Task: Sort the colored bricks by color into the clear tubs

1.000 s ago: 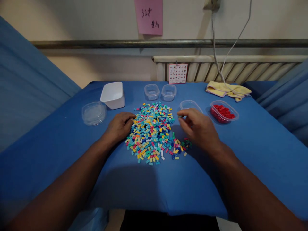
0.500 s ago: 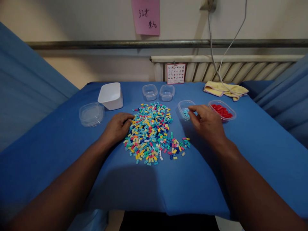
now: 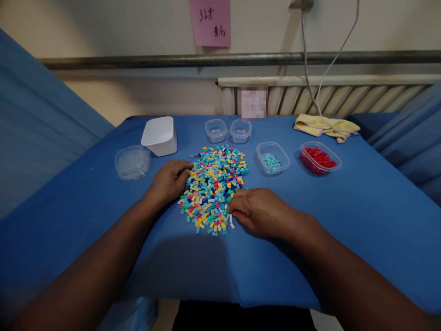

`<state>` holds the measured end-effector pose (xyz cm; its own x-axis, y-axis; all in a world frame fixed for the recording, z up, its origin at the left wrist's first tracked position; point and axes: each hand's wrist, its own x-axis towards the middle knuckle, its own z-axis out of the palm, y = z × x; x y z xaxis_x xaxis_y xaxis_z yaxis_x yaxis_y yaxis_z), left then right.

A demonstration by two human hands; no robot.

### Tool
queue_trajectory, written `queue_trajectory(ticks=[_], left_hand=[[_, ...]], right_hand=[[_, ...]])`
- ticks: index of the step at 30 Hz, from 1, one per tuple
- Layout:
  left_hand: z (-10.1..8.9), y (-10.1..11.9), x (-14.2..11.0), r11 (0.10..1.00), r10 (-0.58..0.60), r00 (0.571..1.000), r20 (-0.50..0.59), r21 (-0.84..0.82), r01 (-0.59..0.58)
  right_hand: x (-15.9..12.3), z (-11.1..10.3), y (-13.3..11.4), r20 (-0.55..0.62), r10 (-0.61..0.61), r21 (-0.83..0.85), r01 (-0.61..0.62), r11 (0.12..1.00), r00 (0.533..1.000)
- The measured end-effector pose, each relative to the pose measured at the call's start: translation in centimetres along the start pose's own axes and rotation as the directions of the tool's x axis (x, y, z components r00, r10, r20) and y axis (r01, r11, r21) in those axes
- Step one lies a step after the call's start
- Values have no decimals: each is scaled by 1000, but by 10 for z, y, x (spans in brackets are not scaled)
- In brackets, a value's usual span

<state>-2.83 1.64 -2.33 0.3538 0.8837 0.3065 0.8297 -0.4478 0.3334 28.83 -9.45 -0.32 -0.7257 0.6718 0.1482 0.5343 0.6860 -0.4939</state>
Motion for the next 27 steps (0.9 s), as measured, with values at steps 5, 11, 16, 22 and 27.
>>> queue_trajectory(ticks=[5,11,16,22,27], left_hand=[[1,-1,-1,1000,3,1000,4,-3,-3],[1,-2,-1,1000,-1,1000,3,0,1],[2,-2,0,1000,0,1000,10,6,0],[1,0,0,1000,-11,1000,20,-3,11],[0,1,-1,1000,-24,1000,13,-4,25]], right_hand=[[-2,-7,-7,47,68,-4,-68,998,997],[-1,-7,-12,28,129,13,-130,991,991],[-1,-6,-16,-66,127,126,-118,985,990],[7,-3,-32,78,150,-1,-151,989,986],[5,-7,-33,134,193,-59,-186,981,972]])
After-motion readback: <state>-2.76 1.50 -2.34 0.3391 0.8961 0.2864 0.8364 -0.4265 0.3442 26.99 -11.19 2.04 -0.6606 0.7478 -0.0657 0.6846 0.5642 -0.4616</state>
